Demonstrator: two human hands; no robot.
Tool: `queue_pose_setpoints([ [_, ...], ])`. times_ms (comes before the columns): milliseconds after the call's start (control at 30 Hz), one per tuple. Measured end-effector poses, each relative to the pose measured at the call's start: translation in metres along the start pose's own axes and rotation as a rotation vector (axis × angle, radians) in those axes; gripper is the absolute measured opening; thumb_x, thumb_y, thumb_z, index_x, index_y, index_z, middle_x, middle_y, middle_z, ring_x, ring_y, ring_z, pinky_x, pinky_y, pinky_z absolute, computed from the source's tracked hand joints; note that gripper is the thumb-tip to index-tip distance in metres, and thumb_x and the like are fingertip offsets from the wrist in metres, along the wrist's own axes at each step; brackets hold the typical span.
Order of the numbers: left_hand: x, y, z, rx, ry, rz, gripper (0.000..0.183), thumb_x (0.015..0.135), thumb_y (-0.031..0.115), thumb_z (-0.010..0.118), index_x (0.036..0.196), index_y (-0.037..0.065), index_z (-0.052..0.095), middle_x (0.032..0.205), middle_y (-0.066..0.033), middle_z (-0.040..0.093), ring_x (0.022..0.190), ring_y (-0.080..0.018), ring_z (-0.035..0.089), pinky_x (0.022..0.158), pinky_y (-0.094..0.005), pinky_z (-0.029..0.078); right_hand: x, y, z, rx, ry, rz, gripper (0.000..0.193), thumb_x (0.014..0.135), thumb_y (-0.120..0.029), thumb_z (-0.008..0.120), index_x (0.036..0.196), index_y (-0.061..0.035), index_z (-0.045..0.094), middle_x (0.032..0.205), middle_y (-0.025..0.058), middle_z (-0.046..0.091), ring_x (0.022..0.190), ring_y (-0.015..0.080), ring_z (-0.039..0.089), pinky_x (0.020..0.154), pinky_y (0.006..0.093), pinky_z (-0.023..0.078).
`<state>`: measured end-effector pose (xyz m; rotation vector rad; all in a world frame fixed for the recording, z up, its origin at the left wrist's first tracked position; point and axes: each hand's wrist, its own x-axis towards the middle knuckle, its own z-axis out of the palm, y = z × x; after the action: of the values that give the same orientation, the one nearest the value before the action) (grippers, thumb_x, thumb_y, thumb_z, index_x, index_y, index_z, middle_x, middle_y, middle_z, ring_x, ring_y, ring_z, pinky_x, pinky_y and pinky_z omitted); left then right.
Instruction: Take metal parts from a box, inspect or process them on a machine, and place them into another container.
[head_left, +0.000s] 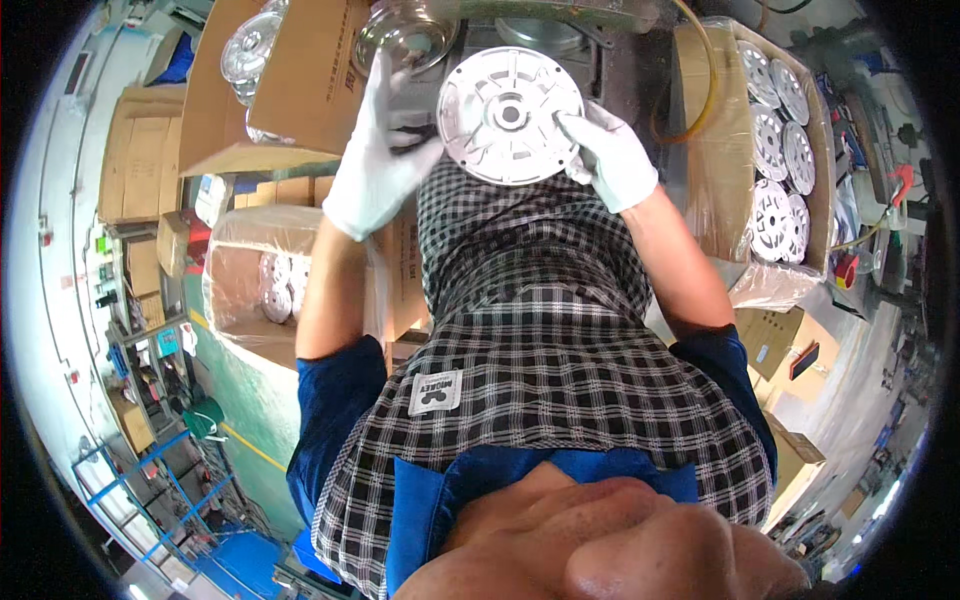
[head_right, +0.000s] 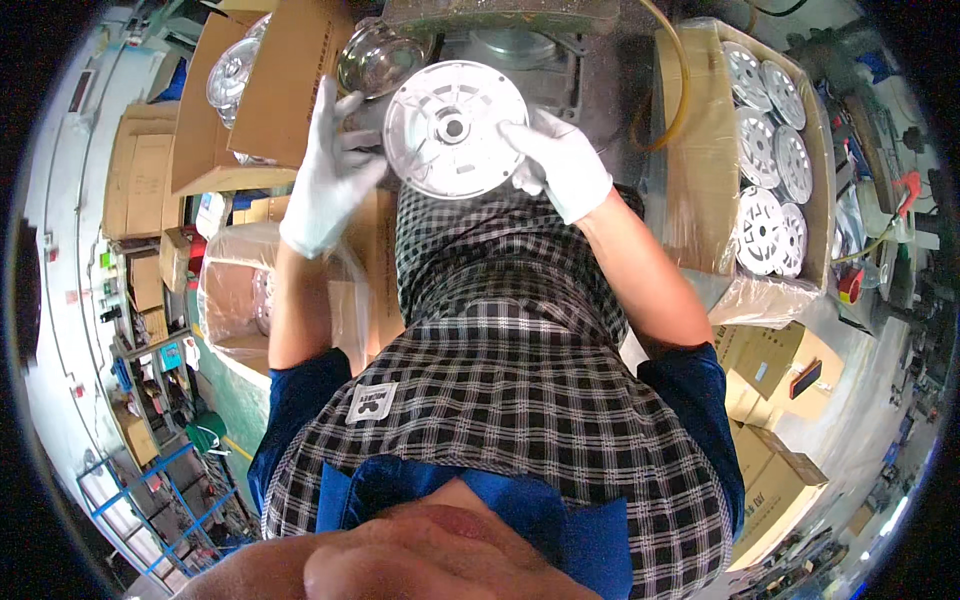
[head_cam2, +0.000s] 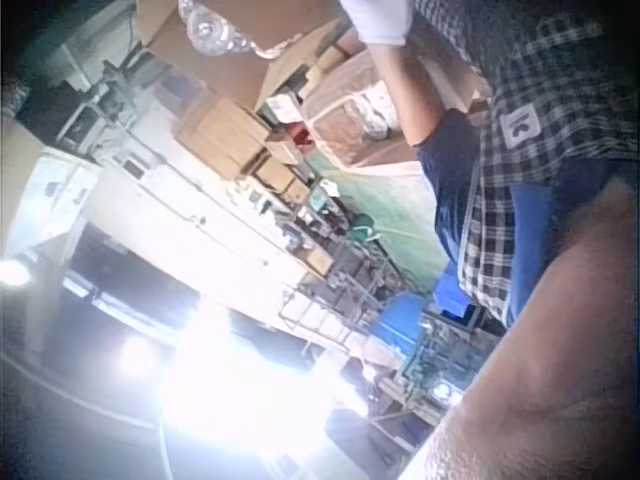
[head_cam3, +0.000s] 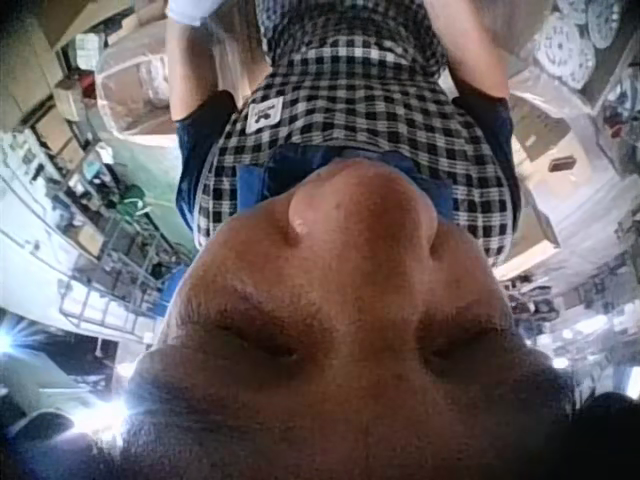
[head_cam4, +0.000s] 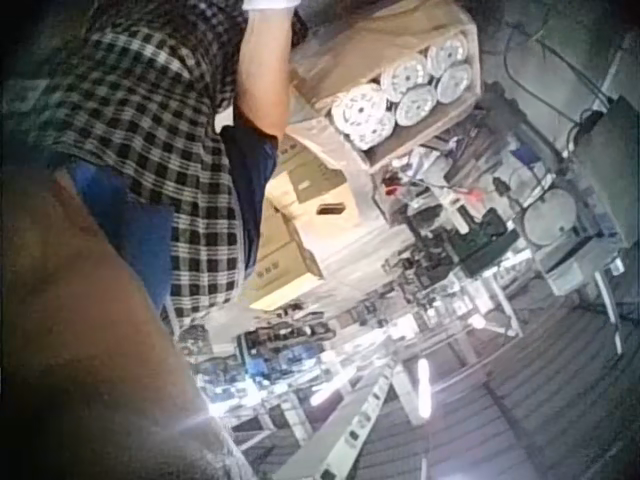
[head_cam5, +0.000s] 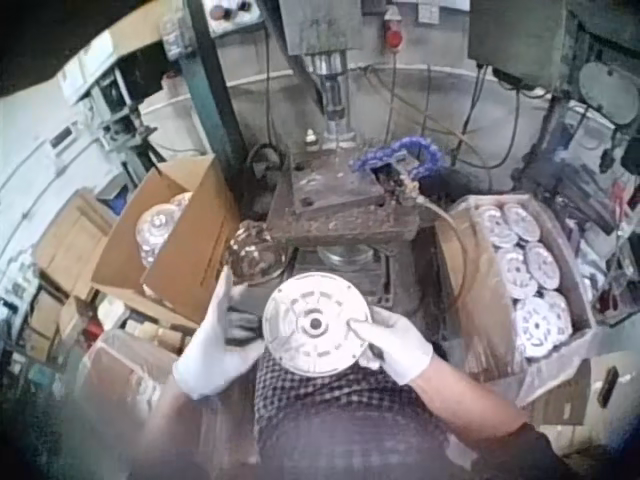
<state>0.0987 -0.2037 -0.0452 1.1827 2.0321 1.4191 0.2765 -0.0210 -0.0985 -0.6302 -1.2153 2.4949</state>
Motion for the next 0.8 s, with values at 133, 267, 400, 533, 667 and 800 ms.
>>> queue_pose_setpoints([
  [133, 0.044, -0.021, 0.037, 0.112, 0.172, 0.000, 0.086, 0.075, 0.031, 0.073, 0.138, -0.005, 0.028, 0.125, -0.0234, 0.049, 0.105, -0.0255, 0.057, 0.092, -0.0318, 0.045, 0.021, 0.000, 0.007, -0.107, -0.018, -0.064, 0.032, 0.087, -0.019, 0.061, 0.109, 0.0035, 0.055, 0.076, 0.0030, 0.060, 0.051, 0.0052, 0.049, 0.042, 0.0168, 0.036],
  [267, 0.086, -0.027, 0.045, -0.002, 0.182, 0.009, 0.064, 0.074, 0.032, 0.074, 0.120, -0.007, 0.051, 0.112, -0.0151, 0.060, 0.096, -0.0164, 0.059, 0.081, -0.0278, 0.049, 0.026, -0.011, 0.007, -0.161, 0.013, -0.101, 0.030, 0.088, -0.021, 0.060, 0.107, 0.0016, 0.056, 0.073, 0.0035, 0.060, 0.051, 0.0070, 0.049, 0.044, 0.0205, 0.038],
  [400, 0.125, 0.016, 0.030, -0.227, 0.286, -0.088, 0.056, 0.070, 0.033, 0.077, 0.103, -0.009, 0.058, 0.089, -0.0147, 0.066, 0.074, -0.0180, 0.064, 0.064, -0.0272, 0.053, 0.010, -0.013, -0.009, -0.344, -0.011, -0.041, 0.034, 0.090, -0.027, 0.057, 0.107, 0.0025, 0.056, 0.082, 0.0102, 0.065, 0.055, 0.0092, 0.055, 0.049, 0.0199, 0.044],
  [533, 0.197, 0.013, 0.016, -0.119, 0.343, -0.091, 0.061, 0.067, 0.036, 0.079, 0.104, -0.008, 0.059, 0.095, -0.0126, 0.065, 0.078, -0.0143, 0.061, 0.072, -0.0271, 0.050, -0.012, 0.015, -0.036, -0.378, 0.046, 0.088, 0.036, 0.091, -0.031, 0.055, 0.109, 0.0009, 0.055, 0.085, 0.0112, 0.066, 0.056, 0.0090, 0.055, 0.048, 0.0199, 0.043],
  [667, 0.243, 0.006, 0.023, 0.202, 0.393, -0.153, 0.073, 0.064, 0.046, 0.078, 0.108, -0.009, 0.058, 0.102, -0.0179, 0.064, 0.089, -0.0212, 0.062, 0.079, -0.0312, 0.048, -0.034, 0.033, -0.055, -0.402, 0.111, 0.159, 0.036, 0.092, -0.033, 0.054, 0.107, -0.0009, 0.055, 0.085, 0.0088, 0.066, 0.056, 0.0087, 0.056, 0.049, 0.0200, 0.044],
  [800, 0.271, -0.007, 0.028, 0.283, 0.285, -0.225, 0.077, 0.065, 0.051, 0.073, 0.110, -0.010, 0.057, 0.106, -0.0190, 0.063, 0.095, -0.0232, 0.062, 0.084, -0.0310, 0.047, -0.050, 0.055, -0.076, -0.343, 0.220, 0.223, 0.038, 0.091, -0.033, 0.056, 0.113, -0.0020, 0.053, 0.087, 0.0086, 0.067, 0.057, 0.0088, 0.057, 0.050, 0.0208, 0.044],
])
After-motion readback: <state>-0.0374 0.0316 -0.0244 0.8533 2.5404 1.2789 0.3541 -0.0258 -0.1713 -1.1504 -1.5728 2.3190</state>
